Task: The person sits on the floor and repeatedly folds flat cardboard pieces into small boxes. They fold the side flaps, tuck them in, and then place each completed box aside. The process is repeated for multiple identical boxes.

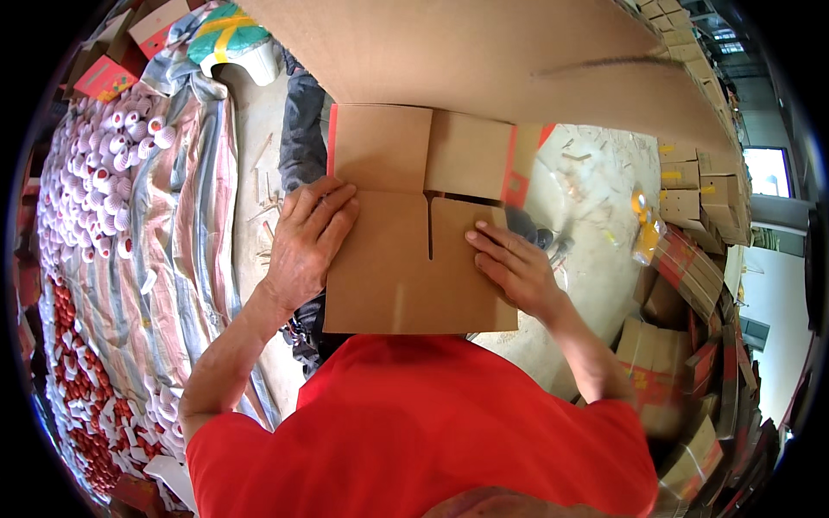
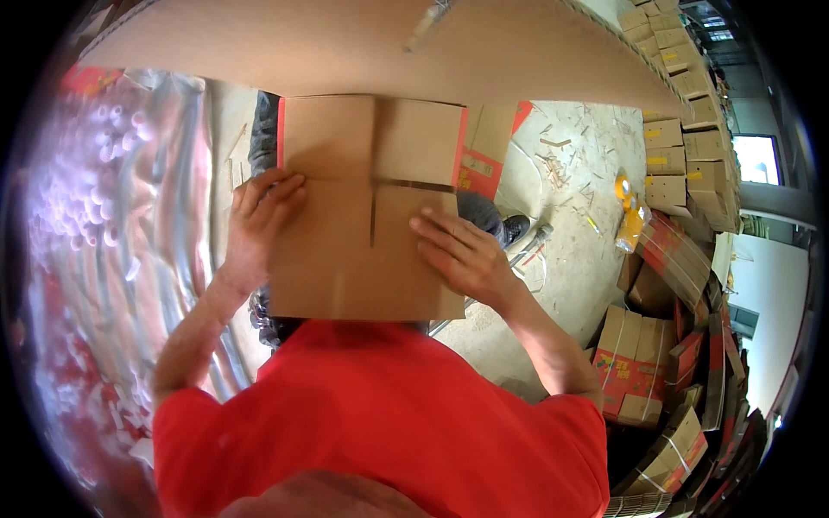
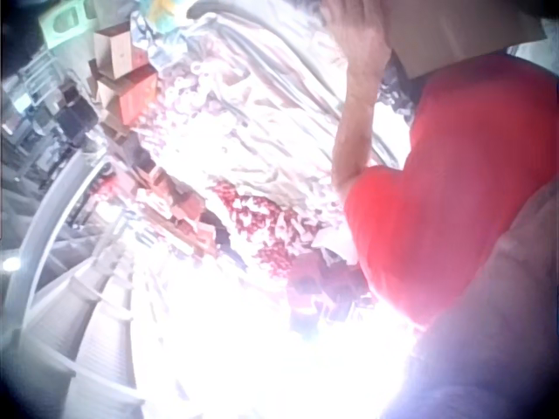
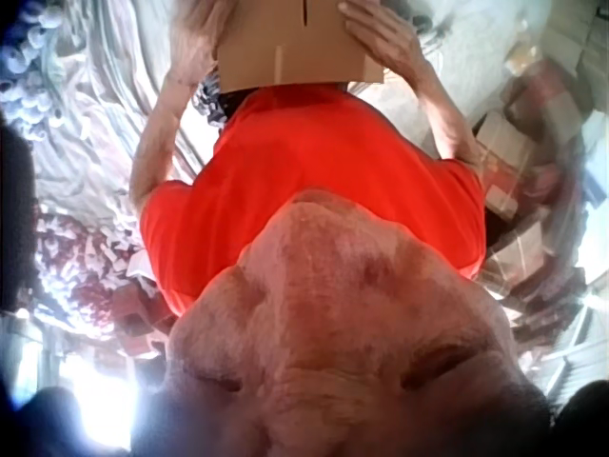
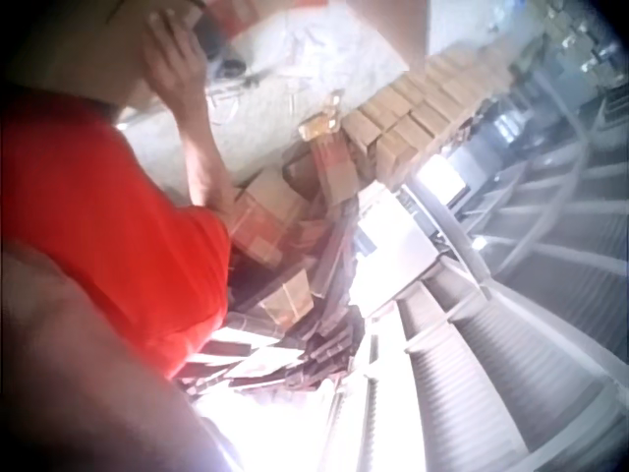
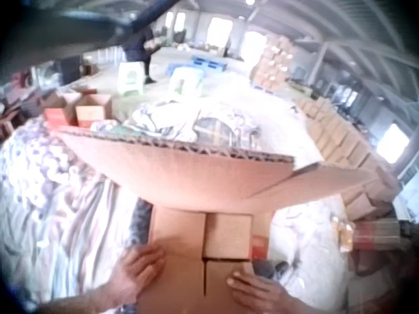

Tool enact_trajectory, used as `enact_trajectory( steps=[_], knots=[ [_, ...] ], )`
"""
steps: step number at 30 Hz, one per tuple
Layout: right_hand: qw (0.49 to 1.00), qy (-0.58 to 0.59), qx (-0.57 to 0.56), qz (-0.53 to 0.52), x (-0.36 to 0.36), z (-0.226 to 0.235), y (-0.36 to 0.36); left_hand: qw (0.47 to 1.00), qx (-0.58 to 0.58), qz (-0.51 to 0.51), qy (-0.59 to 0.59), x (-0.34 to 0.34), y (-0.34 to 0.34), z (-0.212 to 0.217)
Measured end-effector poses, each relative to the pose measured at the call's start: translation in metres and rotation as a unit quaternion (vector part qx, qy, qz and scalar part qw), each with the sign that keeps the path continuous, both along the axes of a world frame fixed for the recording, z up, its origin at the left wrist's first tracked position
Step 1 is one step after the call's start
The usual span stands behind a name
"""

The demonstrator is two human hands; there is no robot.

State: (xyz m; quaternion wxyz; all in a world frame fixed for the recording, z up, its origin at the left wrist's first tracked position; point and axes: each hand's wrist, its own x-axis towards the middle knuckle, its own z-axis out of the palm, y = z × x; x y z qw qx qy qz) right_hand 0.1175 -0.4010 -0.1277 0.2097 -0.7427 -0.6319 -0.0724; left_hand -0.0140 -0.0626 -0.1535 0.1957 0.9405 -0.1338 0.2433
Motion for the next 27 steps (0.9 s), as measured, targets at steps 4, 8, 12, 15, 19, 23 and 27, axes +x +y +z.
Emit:
enact_trajectory(
  steps=[4, 8, 12, 15, 19, 23, 27],
  knots=[
    [1.0, 0.006, -0.027, 0.004, 0.007, 0.009, 0.009, 0.999, -0.018, 0.013, 0.027, -0.005, -0.002, 0.01],
    [0.999, 0.013, -0.033, 0.01, 0.006, 0.005, 0.004, 0.999, 0.003, 0.002, 0.034, -0.014, -0.004, 0.006],
    [1.0, 0.012, -0.023, 0.009, 0.008, 0.004, 0.007, 0.999, 0.03, 0.009, 0.041, -0.017, -0.008, 0.008],
    [1.0, 0.01, -0.022, 0.01, 0.013, 0.004, 0.01, 0.998, 0.041, 0.019, 0.054, -0.014, -0.009, 0.015],
    [0.999, 0.031, -0.015, 0.006, 0.022, 0.002, 0.017, 0.994, 0.067, 0.021, 0.088, -0.009, -0.006, 0.017],
    [0.999, 0.032, -0.013, 0.006, 0.024, 0.002, 0.017, 0.992, 0.06, 0.023, 0.104, -0.011, -0.004, 0.013],
    [0.997, 0.074, -0.021, -0.003, 0.041, 0.0, 0.022, 0.996, 0.019, 0.043, 0.082, 0.004, 0.0, 0.006]
  ],
)
